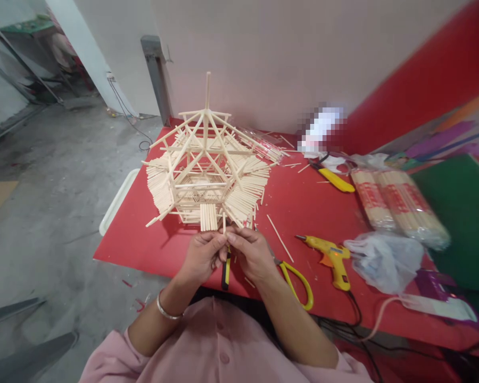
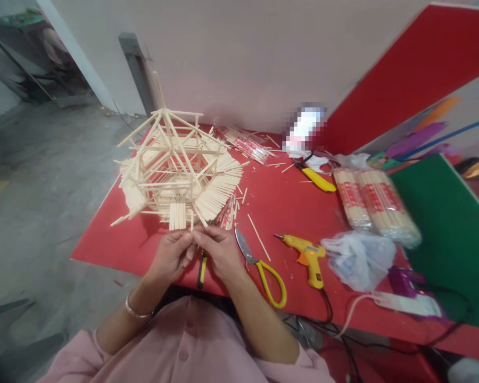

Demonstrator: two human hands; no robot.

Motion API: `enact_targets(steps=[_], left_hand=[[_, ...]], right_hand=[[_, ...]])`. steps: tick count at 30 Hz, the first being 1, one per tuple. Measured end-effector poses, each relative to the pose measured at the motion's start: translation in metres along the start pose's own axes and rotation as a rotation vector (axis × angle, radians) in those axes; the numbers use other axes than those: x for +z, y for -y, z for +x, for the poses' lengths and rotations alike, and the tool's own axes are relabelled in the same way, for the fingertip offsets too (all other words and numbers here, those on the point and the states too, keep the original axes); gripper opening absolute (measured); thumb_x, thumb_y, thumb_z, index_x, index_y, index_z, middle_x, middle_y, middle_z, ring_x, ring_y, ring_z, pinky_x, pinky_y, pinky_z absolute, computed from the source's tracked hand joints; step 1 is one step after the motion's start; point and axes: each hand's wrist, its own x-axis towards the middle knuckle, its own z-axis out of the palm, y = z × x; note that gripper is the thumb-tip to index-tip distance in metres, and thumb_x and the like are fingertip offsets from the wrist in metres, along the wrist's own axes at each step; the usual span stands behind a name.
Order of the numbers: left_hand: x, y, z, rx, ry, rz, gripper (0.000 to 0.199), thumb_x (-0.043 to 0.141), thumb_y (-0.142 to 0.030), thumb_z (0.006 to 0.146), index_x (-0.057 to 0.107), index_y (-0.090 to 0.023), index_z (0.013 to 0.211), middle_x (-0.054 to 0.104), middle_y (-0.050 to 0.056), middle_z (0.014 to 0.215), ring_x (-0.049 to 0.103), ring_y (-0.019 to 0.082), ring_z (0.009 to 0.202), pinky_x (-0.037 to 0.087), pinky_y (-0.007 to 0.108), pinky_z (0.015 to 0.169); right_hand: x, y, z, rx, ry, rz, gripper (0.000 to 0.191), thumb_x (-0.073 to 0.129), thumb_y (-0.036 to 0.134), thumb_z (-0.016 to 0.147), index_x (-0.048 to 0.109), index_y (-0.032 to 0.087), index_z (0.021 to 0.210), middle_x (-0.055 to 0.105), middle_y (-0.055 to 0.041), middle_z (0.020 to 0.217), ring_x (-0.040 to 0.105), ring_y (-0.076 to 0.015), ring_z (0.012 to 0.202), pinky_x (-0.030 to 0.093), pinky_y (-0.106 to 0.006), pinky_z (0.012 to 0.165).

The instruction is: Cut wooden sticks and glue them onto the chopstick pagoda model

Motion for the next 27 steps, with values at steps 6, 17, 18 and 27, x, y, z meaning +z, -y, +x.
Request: enact_targets(steps=[6, 17, 18, 27], left_hand=[[-0.005, 0.004, 0.003, 0.016, -0.036, 0.007, 0.046, 0.084, -0.054, 0.053, 0.061, -0.014, 0.055, 0.051, -0.003, 0.038, 0.035, 0.004, 0.028, 0.02, 0.017, 0.031], [-0.007, -0.004, 0.0, 0.106, -0.117, -0.012, 0.039, 0.077, -0.05, 0.066, 0.06, -0.016, 0.07, 0.057, -0.003, 0.052, 0.045, 0.005, 0.039, 0.031, 0.016, 0.036], [-0.006, -0.006, 0.0, 0.111, -0.137, -0.047, 0.038, 0.076, -0.05, 0.066, 0.061, -0.016, 0.075, 0.059, -0.003, 0.055, 0.047, 0.006, 0.041, 0.032, 0.016, 0.037], [0.006, -0.02, 0.003, 0.069, -0.152, -0.115, 0.038, 0.075, -0.049, 0.064, 0.06, -0.015, 0.074, 0.059, -0.003, 0.055, 0.047, 0.007, 0.038, 0.03, 0.016, 0.034]], right_hand=[[0.012, 0.008, 0.008, 0.097, -0.061, 0.055, 0.029, 0.079, 0.042, 0.064, 0.063, 0.017, 0.061, 0.056, 0.0021, 0.041, 0.051, -0.0129, 0.035, 0.043, -0.024, 0.037], [0.011, 0.007, 0.018, 0.079, -0.187, 0.059, 0.031, 0.082, 0.037, 0.058, 0.059, 0.016, 0.057, 0.045, 0.0074, 0.043, 0.026, -0.0009, 0.037, 0.015, -0.015, 0.033], [0.011, 0.007, 0.019, 0.081, -0.196, 0.06, 0.031, 0.083, 0.037, 0.058, 0.06, 0.016, 0.059, 0.048, 0.007, 0.045, 0.026, -0.0007, 0.038, 0.015, -0.015, 0.034], [0.011, 0.006, 0.025, 0.102, -0.198, 0.077, 0.035, 0.084, 0.04, 0.057, 0.058, 0.017, 0.061, 0.048, 0.0064, 0.046, 0.031, -0.0023, 0.04, 0.015, -0.015, 0.035]])
